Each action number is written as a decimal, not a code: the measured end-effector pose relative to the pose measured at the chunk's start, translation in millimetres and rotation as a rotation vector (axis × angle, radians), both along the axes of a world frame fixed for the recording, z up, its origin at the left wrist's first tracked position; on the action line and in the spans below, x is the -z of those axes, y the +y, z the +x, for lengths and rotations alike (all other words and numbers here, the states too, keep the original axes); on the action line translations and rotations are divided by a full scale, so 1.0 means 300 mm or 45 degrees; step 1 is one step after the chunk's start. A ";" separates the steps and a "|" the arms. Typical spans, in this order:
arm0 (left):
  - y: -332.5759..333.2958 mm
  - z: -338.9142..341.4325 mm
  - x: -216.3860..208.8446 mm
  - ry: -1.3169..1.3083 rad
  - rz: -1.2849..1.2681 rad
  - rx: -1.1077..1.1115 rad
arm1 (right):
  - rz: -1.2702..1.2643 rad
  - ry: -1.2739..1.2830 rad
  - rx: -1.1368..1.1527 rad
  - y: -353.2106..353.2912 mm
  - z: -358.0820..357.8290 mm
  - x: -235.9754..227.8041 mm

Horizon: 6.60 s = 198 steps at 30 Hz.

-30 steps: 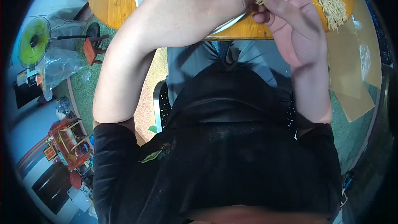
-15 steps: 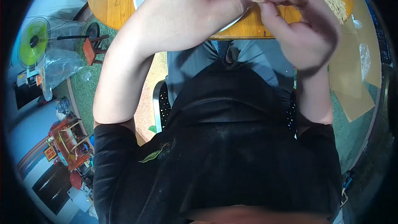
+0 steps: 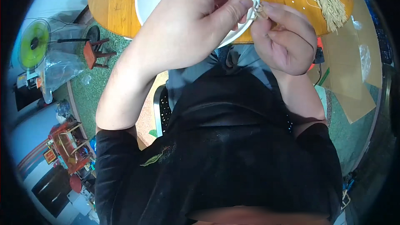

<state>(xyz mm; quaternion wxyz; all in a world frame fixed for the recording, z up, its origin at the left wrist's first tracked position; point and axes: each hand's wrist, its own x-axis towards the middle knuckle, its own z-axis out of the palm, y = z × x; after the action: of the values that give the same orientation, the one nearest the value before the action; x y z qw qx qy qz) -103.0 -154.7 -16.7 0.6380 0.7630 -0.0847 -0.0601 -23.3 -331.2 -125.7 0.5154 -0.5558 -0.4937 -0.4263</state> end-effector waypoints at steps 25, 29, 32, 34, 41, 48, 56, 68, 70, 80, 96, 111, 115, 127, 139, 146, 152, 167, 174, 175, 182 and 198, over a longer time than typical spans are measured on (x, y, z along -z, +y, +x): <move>0.065 0.112 0.107 -1.044 0.024 0.587 | 0.039 -0.147 0.043 -0.013 -0.020 -0.007; 0.048 0.092 0.087 -1.012 0.039 0.469 | 0.073 0.032 -0.037 -0.019 -0.060 -0.026; -0.006 0.015 -0.039 -0.462 0.298 0.152 | 0.104 0.230 -0.134 -0.037 -0.072 -0.012; -0.001 0.012 -0.037 0.060 0.565 -0.133 | 0.082 0.289 -0.193 -0.040 -0.098 -0.023; 0.027 0.050 0.080 -1.188 0.769 -0.101 | 0.009 0.423 -0.239 -0.041 -0.118 -0.049; -0.002 -0.022 -0.010 -0.432 1.110 -0.146 | 0.176 0.732 -0.647 0.003 -0.102 0.001; -0.023 -0.016 -0.027 -0.507 1.079 -0.314 | 0.272 0.651 -0.792 -0.124 -0.222 -0.144; -0.039 0.087 -0.052 -0.833 1.230 -0.413 | 0.167 0.877 -1.353 -0.679 -0.084 -0.275; -0.031 0.081 -0.059 -0.831 1.261 -0.388 | 0.163 0.878 -1.364 -0.614 -0.067 -0.294; -0.026 0.024 -0.112 -0.417 1.325 -0.007 | 0.197 0.946 -1.351 -0.262 -0.120 -0.368; 0.027 -0.025 -0.187 -0.854 1.035 -0.272 | 0.305 1.359 -0.296 -0.153 -0.084 -0.056; 0.063 0.019 -0.073 -0.834 0.393 -0.375 | 0.300 1.335 -0.558 -0.059 0.009 -0.219; 0.175 0.090 -0.019 -0.946 0.580 -0.825 | 0.141 0.970 -0.225 -0.004 0.261 -0.408; 0.222 0.037 0.238 -0.548 1.110 -0.662 | -0.414 0.341 0.098 0.624 0.899 -1.395; 0.240 0.095 0.240 -0.530 0.883 -0.647 | -0.536 0.412 0.115 0.921 1.286 -1.064; 0.250 0.076 0.244 -0.481 0.876 -0.714 | -0.506 0.458 0.344 0.946 1.131 -0.945; 0.248 0.081 0.248 -0.476 0.876 -0.706 | -0.474 0.411 0.772 0.787 1.080 -0.955; 0.251 0.078 0.266 -0.460 0.951 -0.726 | -0.532 0.796 0.423 0.775 1.004 -1.013; 0.230 0.116 0.254 -0.501 0.909 -0.681 | -0.334 0.812 0.315 0.906 1.280 -0.799; 0.237 0.101 0.258 -0.482 0.896 -0.701 | -0.344 0.815 0.288 0.947 1.271 -0.770; 0.244 0.101 0.249 -0.477 0.851 -0.693 | -0.087 0.696 -0.168 0.924 1.293 -0.738; 0.255 0.100 0.265 -0.498 0.896 -0.695 | -0.128 0.578 0.199 0.624 1.091 -0.718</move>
<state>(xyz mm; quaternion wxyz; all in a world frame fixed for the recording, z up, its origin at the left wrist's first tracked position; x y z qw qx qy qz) -72.9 -78.1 -96.3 0.3058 0.9238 0.0257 0.2289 303.9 -144.1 89.7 0.5503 -0.6987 -0.3416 -0.3039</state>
